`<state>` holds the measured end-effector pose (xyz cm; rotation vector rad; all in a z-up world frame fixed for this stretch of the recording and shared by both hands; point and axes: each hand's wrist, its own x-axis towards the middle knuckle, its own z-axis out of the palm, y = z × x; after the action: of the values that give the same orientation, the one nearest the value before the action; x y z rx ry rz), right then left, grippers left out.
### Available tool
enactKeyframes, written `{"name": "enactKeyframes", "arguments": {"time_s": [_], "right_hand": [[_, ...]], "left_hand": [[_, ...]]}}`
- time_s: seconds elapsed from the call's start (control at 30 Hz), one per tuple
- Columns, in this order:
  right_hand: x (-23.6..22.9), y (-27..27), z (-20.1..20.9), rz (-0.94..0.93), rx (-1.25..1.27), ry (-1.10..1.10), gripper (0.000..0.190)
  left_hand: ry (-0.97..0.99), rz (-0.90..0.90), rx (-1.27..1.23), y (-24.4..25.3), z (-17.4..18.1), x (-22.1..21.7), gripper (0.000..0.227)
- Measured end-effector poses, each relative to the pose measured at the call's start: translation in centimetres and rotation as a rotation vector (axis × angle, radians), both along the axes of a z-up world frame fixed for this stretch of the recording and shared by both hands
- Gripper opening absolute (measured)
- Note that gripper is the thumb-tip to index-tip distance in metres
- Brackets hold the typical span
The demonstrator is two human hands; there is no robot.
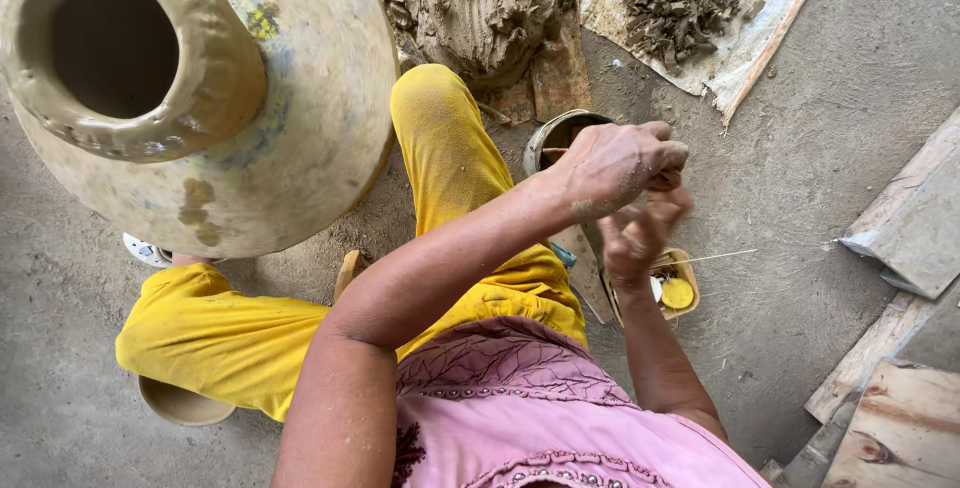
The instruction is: The person shapes and smooths the neck and interior of a large clay pot by hand and with a cloth while sitting at a pottery wheel.
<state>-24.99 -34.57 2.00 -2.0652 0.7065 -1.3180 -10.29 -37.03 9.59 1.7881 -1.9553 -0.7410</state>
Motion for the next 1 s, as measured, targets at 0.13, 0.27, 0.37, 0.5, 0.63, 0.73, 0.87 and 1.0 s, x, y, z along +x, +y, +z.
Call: {"name": "enactKeyframes", "arguments": {"time_s": [0.13, 0.27, 0.37, 0.5, 0.63, 0.73, 0.87, 1.0], "right_hand": [[-2.9, -1.9, -5.5, 0.207, 0.227, 0.352, 0.024], [-3.7, -2.1, -12.9, 0.403, 0.513, 0.229, 0.029], [-3.0, -1.6, -17.0, 0.347, 0.465, 0.343, 0.029], [-2.2, -1.4, -19.4, 0.360, 0.446, 0.354, 0.032], [-1.5, -1.5, -22.0, 0.377, 0.400, 0.470, 0.035], [-2.2, -1.1, -24.1, 0.391, 0.274, 0.597, 0.037], [-2.5, -0.8, -25.8, 0.294, 0.568, 1.034, 0.033], [-4.2, 0.2, -23.6, 0.267, 0.278, 1.053, 0.038]], "left_hand": [[0.097, -0.071, -0.173, 0.1, 1.6, 0.6, 0.011], [0.230, -0.029, -0.231, 0.4, 4.8, 1.2, 0.026], [0.402, 0.052, -0.241, 0.3, 7.1, 0.9, 0.023], [0.410, 0.050, -0.387, 0.0, 9.3, 1.6, 0.027], [0.366, 0.068, -0.506, -0.1, 9.4, 1.8, 0.024], [0.469, 0.108, -0.504, -0.7, 10.1, 1.7, 0.019], [0.563, 0.148, -0.654, -0.7, 13.7, 3.1, 0.018], [0.447, 0.135, -0.754, -0.6, 16.0, 5.6, 0.019]]}}
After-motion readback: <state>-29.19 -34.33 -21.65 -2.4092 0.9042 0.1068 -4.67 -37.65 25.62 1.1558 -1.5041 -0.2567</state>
